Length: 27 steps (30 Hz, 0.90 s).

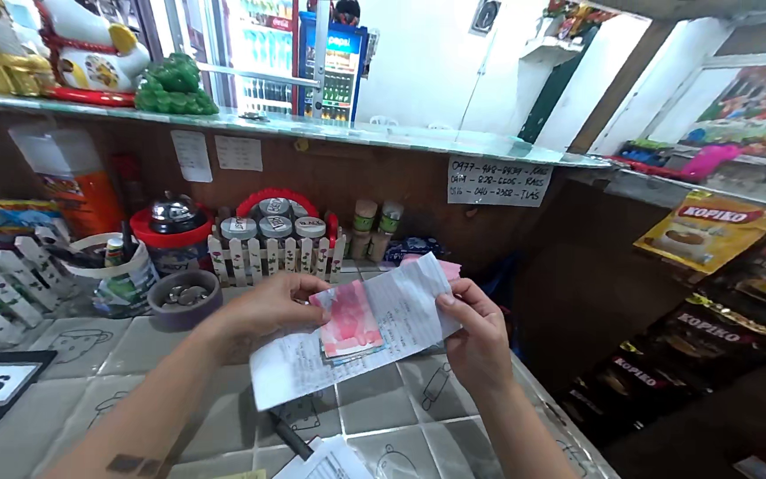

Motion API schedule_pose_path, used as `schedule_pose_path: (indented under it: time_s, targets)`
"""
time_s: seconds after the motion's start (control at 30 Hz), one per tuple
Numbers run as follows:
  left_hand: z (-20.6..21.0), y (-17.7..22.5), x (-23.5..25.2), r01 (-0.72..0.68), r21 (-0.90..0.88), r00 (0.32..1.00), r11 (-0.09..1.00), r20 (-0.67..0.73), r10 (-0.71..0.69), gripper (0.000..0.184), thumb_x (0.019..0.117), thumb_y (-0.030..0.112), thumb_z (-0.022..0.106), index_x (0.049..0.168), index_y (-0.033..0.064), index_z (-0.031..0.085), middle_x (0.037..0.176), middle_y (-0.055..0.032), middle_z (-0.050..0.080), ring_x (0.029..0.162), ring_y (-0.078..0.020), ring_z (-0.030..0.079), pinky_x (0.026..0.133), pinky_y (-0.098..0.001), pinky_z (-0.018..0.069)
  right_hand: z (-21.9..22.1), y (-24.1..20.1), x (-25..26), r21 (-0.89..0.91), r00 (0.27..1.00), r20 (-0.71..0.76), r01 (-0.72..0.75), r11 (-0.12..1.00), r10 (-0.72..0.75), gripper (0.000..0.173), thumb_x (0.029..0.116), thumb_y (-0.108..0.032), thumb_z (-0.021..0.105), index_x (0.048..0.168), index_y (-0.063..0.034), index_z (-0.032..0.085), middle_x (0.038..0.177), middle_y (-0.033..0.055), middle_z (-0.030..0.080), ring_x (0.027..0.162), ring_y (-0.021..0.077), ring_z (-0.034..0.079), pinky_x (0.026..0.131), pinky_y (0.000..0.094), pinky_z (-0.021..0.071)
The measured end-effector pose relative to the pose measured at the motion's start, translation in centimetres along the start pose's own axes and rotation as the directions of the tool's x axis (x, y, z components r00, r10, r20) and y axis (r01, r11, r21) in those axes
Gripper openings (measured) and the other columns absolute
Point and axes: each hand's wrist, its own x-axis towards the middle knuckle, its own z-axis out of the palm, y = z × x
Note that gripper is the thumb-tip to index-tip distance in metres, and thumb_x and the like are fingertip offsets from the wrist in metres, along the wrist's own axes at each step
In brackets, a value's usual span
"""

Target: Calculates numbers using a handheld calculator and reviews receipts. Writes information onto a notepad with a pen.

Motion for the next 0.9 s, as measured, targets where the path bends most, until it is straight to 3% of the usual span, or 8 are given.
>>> schedule_pose_path:
  time_s: [0.1,0.17,0.27,0.37,0.57,0.77,0.9]
  targets:
    - [-3.3,1.8,-1.6,-0.099,0.172,0.993,0.98,0.082,0.086,0.025,0.0911,-0.003,0.068,0.116,0.0034,0.07,0.089,-0.005,0.073,0.073,-0.0092,0.068,0.067,-0.0241,0.0582,-0.2,0.1,0.1,-0.036,0.96,0.265,-0.087,0.996,0.094,0.014,0.0905,-0.029,0.068,0.098,-0.018,0.07,0.08,-0.0009,0.068,0.07,0.0053,0.066,0.064,0.0242,0.0579]
    - [-5.4,3.4,-3.3,-0.194,0.299,0.977,0.934,0.148,0.156,0.023,0.0906,0.001,0.069,0.113,0.0064,0.073,0.09,-0.0024,0.074,0.075,-0.008,0.069,0.067,-0.0236,0.0588,0.0,0.3,0.0,-0.072,0.896,0.41,-0.153,0.986,0.169,0.023,0.0863,-0.034,0.076,0.099,-0.0157,0.073,0.082,0.0012,0.071,0.073,0.0074,0.068,0.068,0.0266,0.0593]
    - [-7.1,5.4,-6.0,-0.284,0.428,0.949,0.858,0.253,0.188,0.026,0.0885,0.002,0.069,0.113,0.0098,0.074,0.094,0.0013,0.075,0.079,-0.0049,0.069,0.068,-0.0216,0.0582,1.0,0.6,-1.0,-0.08,0.743,0.64,-0.191,0.978,0.197,0.026,0.0905,-0.035,0.076,0.109,-0.018,0.075,0.092,-0.0024,0.077,0.082,0.0055,0.072,0.076,0.0258,0.0615]
    - [-7.3,6.5,-7.7,-0.324,0.486,0.931,0.812,0.314,0.184,0.028,0.089,-0.001,0.069,0.115,0.0073,0.074,0.091,-0.0004,0.075,0.074,-0.005,0.069,0.064,-0.0216,0.059,2.3,0.4,-2.2,-0.005,0.568,0.811,-0.23,0.973,0.138,0.021,0.0974,-0.03,0.07,0.114,-0.0179,0.073,0.096,-0.0033,0.078,0.078,0.0063,0.074,0.07,0.0253,0.064]
    - [-7.1,7.4,-8.9,-0.429,0.515,0.89,0.742,0.381,0.25,0.03,0.0855,-0.001,0.07,0.115,0.0065,0.075,0.09,-0.0004,0.076,0.076,-0.0026,0.069,0.065,-0.0189,0.0575,3.7,-1.4,-3.6,0.032,0.427,0.901,-0.237,0.971,0.074,0.022,0.0984,-0.026,0.069,0.12,-0.0222,0.072,0.099,-0.0078,0.078,0.081,0.0029,0.074,0.071,0.0212,0.0633]
    - [-7.0,7.8,-9.3,-0.455,0.43,0.871,0.779,0.399,0.288,0.03,0.0854,-0.001,0.07,0.115,0.0029,0.074,0.089,-0.0016,0.075,0.075,-0.003,0.07,0.066,-0.0172,0.0585,3.9,-1.8,-3.8,0.081,0.369,0.929,-0.262,0.962,0.022,0.03,0.0987,-0.022,0.069,0.129,-0.023,0.067,0.113,-0.0108,0.075,0.097,0.0001,0.072,0.084,0.0201,0.0614]
    - [-6.8,8.0,-9.4,-0.424,0.428,0.886,0.798,0.38,0.267,0.032,0.0852,-0.002,0.071,0.116,0.0038,0.074,0.09,-0.0015,0.076,0.076,-0.0037,0.071,0.065,-0.0174,0.0588,3.7,-1.8,-3.7,0.119,0.35,0.937,-0.278,0.953,-0.015,0.032,0.0993,-0.019,0.068,0.131,-0.0223,0.066,0.118,-0.0109,0.074,0.101,0.0003,0.072,0.085,0.0208,0.0617]
